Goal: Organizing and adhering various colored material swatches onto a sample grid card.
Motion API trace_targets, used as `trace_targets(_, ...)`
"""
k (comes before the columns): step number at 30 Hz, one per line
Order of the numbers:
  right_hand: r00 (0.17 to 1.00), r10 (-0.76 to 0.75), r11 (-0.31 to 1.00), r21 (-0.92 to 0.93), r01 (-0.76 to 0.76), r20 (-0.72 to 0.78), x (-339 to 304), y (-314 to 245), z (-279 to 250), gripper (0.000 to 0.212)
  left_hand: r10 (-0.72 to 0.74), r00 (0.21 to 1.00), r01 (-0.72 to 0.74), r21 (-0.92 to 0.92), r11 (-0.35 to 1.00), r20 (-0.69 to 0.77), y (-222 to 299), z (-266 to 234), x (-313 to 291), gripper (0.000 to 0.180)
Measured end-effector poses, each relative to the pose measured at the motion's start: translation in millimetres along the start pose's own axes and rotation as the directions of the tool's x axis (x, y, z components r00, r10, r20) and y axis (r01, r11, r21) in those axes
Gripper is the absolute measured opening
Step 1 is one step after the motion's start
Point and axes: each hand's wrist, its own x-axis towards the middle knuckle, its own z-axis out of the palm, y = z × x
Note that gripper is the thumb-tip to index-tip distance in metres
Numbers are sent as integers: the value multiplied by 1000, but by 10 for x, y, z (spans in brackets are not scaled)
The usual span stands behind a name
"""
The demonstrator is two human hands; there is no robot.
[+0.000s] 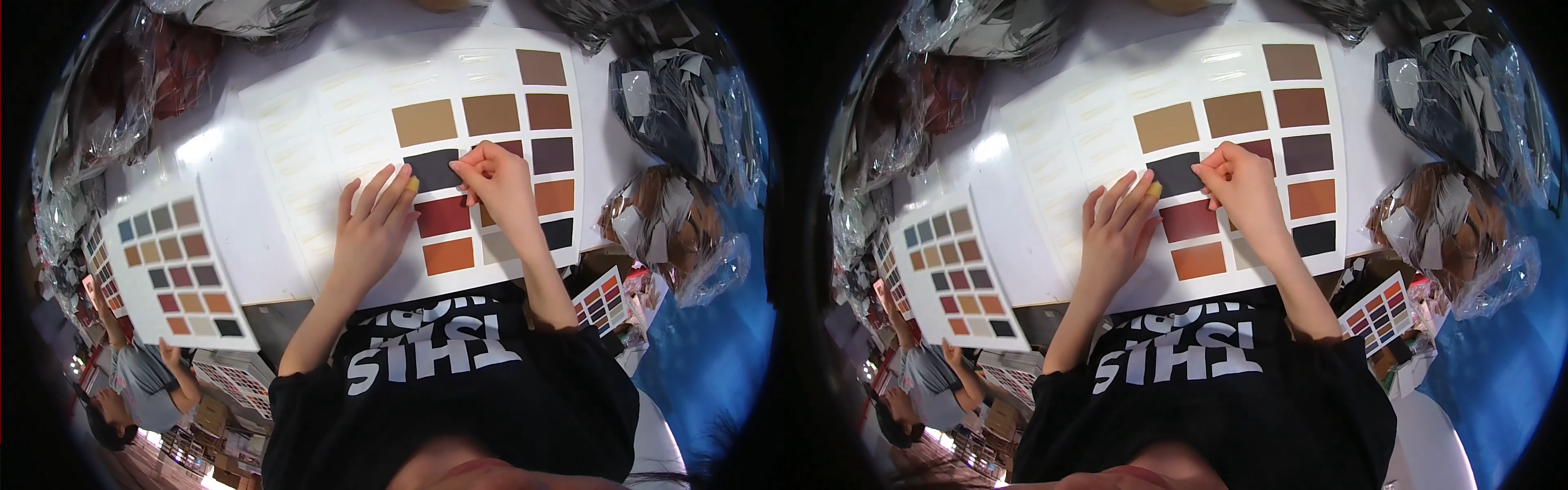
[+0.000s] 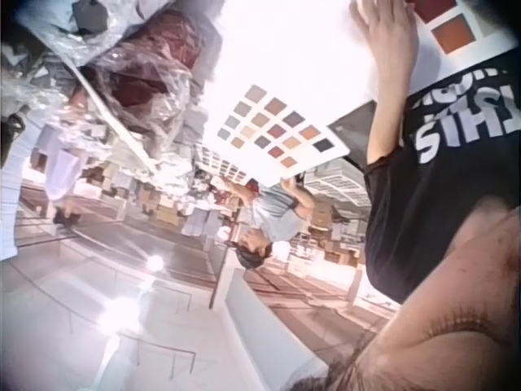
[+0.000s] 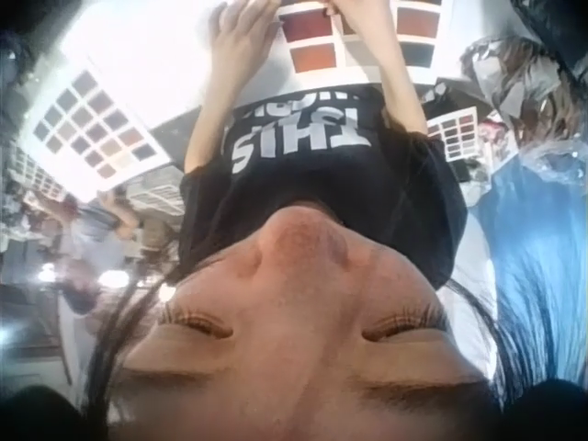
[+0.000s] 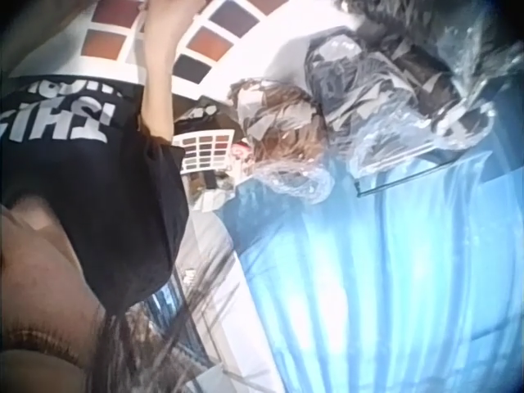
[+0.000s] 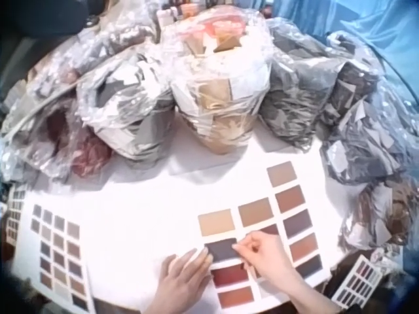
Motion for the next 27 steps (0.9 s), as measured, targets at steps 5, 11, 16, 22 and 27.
trace_targets(5,969,-236,797,-583,155,-65,10,22,-96,30,16,1000,-15,46,999,-10,92,35,98,44)
trace_targets(11,940,-285,882,-435,181,-187,-239,29,-437,33,182,981,-174,-110,979,68,142,77,359,49)
trace_targets(16,860,-443,853,-413,318,-253,-685,-22,-933,23,250,960,-234,-123,964,128,135,-86,441,50)
trace_targets(22,777,-520,826,-440,352,-354,-1435,-90,-1598,6,543,786,-574,-25,818,-296,327,-753,1634,37)
trace_targets(27,675,-708,576,-724,381,-209,-1800,-501,-2021,8,509,660,-630,-37,776,-553,822,-1206,3021,20)
